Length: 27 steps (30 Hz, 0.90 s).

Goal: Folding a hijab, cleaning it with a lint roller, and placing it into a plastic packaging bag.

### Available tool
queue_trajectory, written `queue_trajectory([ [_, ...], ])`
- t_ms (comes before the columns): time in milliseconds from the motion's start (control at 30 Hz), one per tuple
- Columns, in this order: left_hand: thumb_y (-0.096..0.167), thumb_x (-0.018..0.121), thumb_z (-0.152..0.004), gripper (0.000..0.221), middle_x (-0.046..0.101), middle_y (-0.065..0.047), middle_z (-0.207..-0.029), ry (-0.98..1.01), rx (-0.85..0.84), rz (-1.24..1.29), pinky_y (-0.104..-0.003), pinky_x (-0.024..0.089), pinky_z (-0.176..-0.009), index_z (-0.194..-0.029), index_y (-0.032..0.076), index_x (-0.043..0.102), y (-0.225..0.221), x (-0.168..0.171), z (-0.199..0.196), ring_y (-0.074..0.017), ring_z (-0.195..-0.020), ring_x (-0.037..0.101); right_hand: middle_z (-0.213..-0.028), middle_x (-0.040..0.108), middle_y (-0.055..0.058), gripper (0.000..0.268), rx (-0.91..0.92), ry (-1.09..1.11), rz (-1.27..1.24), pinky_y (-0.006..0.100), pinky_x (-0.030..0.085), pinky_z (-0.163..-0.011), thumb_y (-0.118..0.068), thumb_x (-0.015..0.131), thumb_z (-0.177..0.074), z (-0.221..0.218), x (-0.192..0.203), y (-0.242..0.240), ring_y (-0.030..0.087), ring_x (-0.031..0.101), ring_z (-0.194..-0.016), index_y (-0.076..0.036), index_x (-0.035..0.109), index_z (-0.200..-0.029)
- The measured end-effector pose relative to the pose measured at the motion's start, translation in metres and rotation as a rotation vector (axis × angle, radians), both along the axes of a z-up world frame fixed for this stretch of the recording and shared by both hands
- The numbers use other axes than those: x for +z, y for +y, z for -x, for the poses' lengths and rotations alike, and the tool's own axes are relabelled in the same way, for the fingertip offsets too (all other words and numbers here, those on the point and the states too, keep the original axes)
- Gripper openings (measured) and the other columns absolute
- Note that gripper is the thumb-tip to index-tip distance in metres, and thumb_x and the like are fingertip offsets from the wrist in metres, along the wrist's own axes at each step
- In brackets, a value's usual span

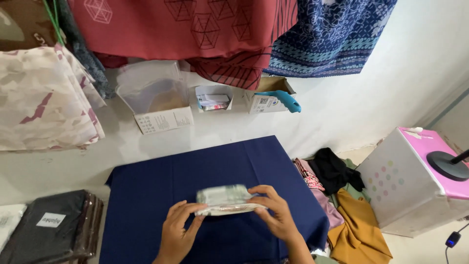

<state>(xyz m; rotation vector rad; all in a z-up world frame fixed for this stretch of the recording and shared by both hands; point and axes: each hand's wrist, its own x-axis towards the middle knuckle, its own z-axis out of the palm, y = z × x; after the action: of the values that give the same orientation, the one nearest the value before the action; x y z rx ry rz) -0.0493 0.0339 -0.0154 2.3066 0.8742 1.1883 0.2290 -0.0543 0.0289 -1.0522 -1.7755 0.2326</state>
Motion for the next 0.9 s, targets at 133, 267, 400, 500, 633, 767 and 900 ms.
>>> queue_trajectory([
  [133,0.027,0.07,-0.093,0.018,0.08,0.0,-0.1,-0.274,0.257,-0.022,-0.034,0.055,-0.092,-0.103,0.013,0.075,-0.014,-0.003,-0.017,-0.0202,-0.098,0.073,-0.113,0.076,0.015,0.053,0.003,0.302,-0.001,0.038,0.055,-0.092,-0.054,0.056,-0.1,-0.005,-0.034,0.006,0.026,0.073,-0.105,-0.005,0.076,-0.107],
  [267,0.03,0.064,-0.099,0.024,0.078,0.001,-0.082,-0.434,0.324,0.109,-0.028,0.053,-0.073,-0.099,0.008,0.074,-0.005,0.016,-0.025,-0.0095,-0.076,0.071,-0.126,0.072,0.012,0.049,0.152,0.524,0.256,0.034,0.052,-0.105,-0.02,0.08,-0.089,0.003,-0.04,0.02,0.019,0.065,-0.119,0.003,0.066,-0.13],
  [400,0.041,0.064,-0.096,0.032,0.077,0.003,-0.076,-0.395,0.374,0.181,-0.027,0.052,-0.065,-0.091,0.013,0.078,0.017,0.011,-0.027,-0.0081,-0.071,0.071,-0.098,0.077,0.003,0.019,0.011,0.589,0.274,0.027,0.056,-0.078,-0.015,0.079,-0.09,0.008,-0.06,0.045,0.011,0.068,-0.09,-0.003,0.077,-0.106],
  [500,0.04,0.068,-0.094,0.03,0.079,0.005,-0.087,-0.423,0.268,0.306,-0.025,0.051,-0.074,-0.102,0.013,0.077,0.027,0.007,-0.033,-0.0048,-0.081,0.069,-0.097,0.079,0.005,0.023,-0.095,0.702,0.257,0.026,0.057,-0.076,-0.014,0.077,-0.091,0.016,-0.051,0.052,0.011,0.07,-0.089,0.0,0.077,-0.11],
  [633,0.036,0.082,-0.08,0.037,0.082,0.003,-0.089,-0.29,0.337,0.723,-0.022,0.052,-0.071,-0.11,0.013,0.08,0.028,0.03,-0.037,-0.0043,-0.076,0.067,-0.089,0.08,0.006,0.022,-0.274,0.757,0.477,0.025,0.052,-0.068,-0.015,0.077,-0.089,0.023,-0.023,0.046,0.01,0.068,-0.081,0.001,0.081,-0.103],
  [767,0.064,0.068,-0.082,0.047,0.073,-0.001,-0.087,0.234,0.5,0.455,-0.042,0.049,-0.083,-0.089,0.018,0.073,0.051,-0.025,-0.042,-0.0274,-0.094,0.064,-0.078,0.08,-0.004,0.032,-0.598,0.25,0.601,0.026,0.052,-0.065,-0.036,0.079,-0.085,0.012,-0.05,0.059,0.005,0.072,-0.074,-0.014,0.083,-0.109],
  [900,0.074,0.062,-0.084,0.055,0.066,-0.006,-0.096,0.478,0.655,0.205,-0.049,0.052,-0.079,-0.097,0.021,0.072,0.046,-0.039,-0.045,-0.0348,-0.094,0.063,-0.095,0.063,-0.001,0.048,-0.8,-0.167,0.277,0.044,0.053,-0.06,-0.039,0.075,-0.088,0.015,-0.072,0.062,0.022,0.065,-0.065,-0.02,0.069,-0.131],
])
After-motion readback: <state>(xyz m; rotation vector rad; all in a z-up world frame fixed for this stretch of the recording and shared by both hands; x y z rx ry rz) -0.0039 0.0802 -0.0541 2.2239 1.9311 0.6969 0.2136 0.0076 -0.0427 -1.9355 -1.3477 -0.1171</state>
